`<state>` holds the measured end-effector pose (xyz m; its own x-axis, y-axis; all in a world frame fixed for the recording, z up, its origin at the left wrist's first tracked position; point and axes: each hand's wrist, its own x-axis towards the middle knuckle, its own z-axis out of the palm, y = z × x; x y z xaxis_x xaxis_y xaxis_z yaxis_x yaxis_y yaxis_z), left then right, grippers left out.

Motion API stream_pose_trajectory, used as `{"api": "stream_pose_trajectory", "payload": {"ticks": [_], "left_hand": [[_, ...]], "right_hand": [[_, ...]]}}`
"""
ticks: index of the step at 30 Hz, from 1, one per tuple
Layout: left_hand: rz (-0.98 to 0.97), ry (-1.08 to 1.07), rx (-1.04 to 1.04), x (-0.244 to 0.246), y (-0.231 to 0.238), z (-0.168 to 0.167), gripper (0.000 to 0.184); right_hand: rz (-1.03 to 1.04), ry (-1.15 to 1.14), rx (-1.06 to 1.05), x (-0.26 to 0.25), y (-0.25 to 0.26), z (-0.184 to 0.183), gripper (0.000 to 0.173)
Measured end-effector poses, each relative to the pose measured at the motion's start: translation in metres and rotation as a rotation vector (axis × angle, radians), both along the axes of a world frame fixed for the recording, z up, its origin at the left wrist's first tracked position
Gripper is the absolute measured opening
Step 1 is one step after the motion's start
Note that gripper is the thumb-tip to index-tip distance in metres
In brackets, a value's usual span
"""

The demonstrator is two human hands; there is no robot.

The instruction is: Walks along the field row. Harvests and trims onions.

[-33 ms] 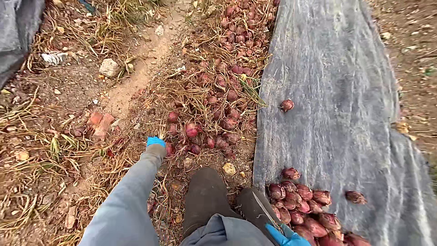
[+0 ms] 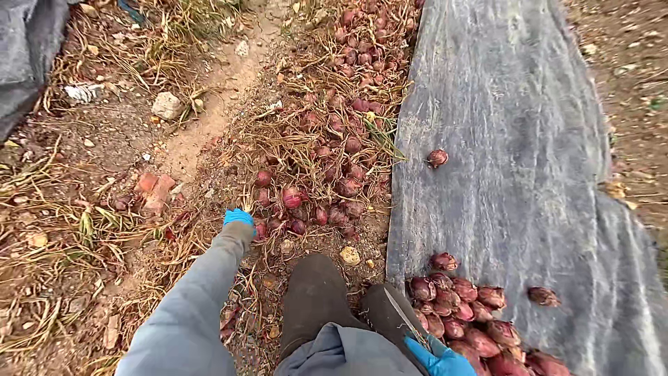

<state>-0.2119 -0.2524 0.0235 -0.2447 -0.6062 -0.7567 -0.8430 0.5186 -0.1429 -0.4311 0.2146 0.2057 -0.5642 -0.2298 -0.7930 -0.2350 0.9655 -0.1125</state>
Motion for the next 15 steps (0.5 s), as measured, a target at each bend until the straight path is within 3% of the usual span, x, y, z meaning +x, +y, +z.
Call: {"api": "stream_pose_trajectory", "payload": {"ticks": [4,8,10,12,14,15], "left_hand": [[0.112,0.525,-0.073,0.034,0.058,0.083,0.04],[0.763,1.326,0.058,0.046,0.162,0.155,0.02],[1.114,1.571,0.17,0.035,0.222,0.171,0.018],[1.316,1.632,0.339,0.024,0.277,0.185,0.022],[1.303,1.653,0.508,0.025,0.314,0.173,0.028],[1.176,1.681,0.541,0.031,0.327,0.151,0.026]], "right_hand": [[-0.042,-0.064,-0.346,0.002,-0.009,-0.002,0.047],[-0.261,-0.388,-0.643,0.017,-0.046,0.004,0.045],[-0.306,-0.589,-0.748,0.027,-0.062,0.012,0.047],[-0.221,-0.678,-0.848,0.037,-0.066,0.022,0.048],[-0.155,-0.61,-0.94,0.046,-0.063,0.034,0.052],[-0.147,-0.517,-0.964,0.05,-0.057,0.04,0.055]]}}
